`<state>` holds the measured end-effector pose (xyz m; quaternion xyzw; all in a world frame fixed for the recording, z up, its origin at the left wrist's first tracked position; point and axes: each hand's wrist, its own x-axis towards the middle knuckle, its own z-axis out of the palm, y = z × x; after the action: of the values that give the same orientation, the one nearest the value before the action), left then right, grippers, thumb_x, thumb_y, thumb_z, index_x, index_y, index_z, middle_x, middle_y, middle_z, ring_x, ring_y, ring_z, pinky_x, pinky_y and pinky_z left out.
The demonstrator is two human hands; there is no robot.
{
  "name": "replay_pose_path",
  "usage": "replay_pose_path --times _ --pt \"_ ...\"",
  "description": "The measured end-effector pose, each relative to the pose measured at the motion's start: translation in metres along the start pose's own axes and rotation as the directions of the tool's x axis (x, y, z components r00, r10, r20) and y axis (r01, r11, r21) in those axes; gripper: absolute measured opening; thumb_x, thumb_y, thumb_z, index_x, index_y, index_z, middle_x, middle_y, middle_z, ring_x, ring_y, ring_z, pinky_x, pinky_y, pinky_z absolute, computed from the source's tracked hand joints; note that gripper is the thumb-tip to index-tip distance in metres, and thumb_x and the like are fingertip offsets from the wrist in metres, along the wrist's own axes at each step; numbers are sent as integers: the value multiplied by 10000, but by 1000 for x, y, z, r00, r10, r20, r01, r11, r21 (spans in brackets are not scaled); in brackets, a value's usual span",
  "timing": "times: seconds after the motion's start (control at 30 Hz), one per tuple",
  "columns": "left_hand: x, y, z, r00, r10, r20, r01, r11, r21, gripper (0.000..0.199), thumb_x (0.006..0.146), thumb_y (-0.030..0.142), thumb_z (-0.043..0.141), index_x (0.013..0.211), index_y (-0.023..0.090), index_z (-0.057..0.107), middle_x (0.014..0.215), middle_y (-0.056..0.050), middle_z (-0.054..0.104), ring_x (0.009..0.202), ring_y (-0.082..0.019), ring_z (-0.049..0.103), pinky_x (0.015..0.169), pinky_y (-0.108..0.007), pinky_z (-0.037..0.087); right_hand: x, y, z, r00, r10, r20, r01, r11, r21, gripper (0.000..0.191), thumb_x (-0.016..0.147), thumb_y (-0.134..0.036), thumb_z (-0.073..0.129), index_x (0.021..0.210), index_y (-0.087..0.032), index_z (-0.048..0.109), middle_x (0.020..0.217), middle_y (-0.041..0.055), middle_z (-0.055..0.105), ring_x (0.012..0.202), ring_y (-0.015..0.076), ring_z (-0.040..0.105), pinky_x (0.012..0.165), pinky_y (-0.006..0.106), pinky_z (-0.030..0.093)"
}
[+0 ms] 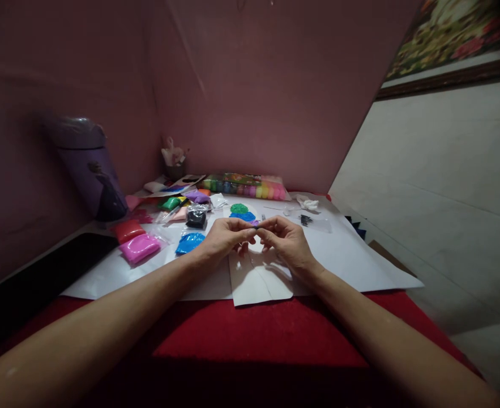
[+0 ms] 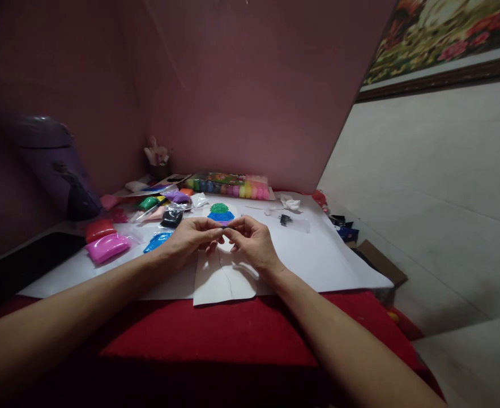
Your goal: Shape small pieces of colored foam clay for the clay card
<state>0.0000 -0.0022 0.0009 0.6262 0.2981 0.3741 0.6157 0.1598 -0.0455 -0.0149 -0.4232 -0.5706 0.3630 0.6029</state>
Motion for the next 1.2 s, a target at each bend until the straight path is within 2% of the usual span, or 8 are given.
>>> replay_pose_path --times 0.37,0.67,0.97,1.2 --pt "0 1 0 998 14 57 -14 1000 0 164 756 229 679 653 112 628 547 -9 611 392 -66 504 421 -202 361 -1 -2 1 999 3 39 -2 1000 -16 231 697 -348 774 766 -168 645 622 -14 638 510 99 544 471 242 466" --pt "-1 -1 0 999 9 47 -7 999 -33 256 782 346 671 691 107 647 614 -31 636 428 -79 521 442 -218 418 -1 3 0 999 -34 24 35 998 -44 210 726 -336 746 797 -167 644 684 -11 627 563 105 545 489 245 475" --pt "0 0 -1 1000 -8 22 8 1000 -10 123 741 224 693 708 111 660 651 -39 674 417 -73 523 439 -211 352 -3 0 2 998 -43 48 46 997 -63 173 760 -311 715 802 -160 640 688 -5 632 573 103 547 493 235 473" --pt "-2 8 6 999 -36 -22 37 999 32 130 761 129 626 632 111 615 470 8 575 356 -58 465 419 -190 324 -2 0 1 998 -34 49 37 997 -67 163 739 -292 718 754 -161 622 666 -14 618 537 90 531 477 227 472"
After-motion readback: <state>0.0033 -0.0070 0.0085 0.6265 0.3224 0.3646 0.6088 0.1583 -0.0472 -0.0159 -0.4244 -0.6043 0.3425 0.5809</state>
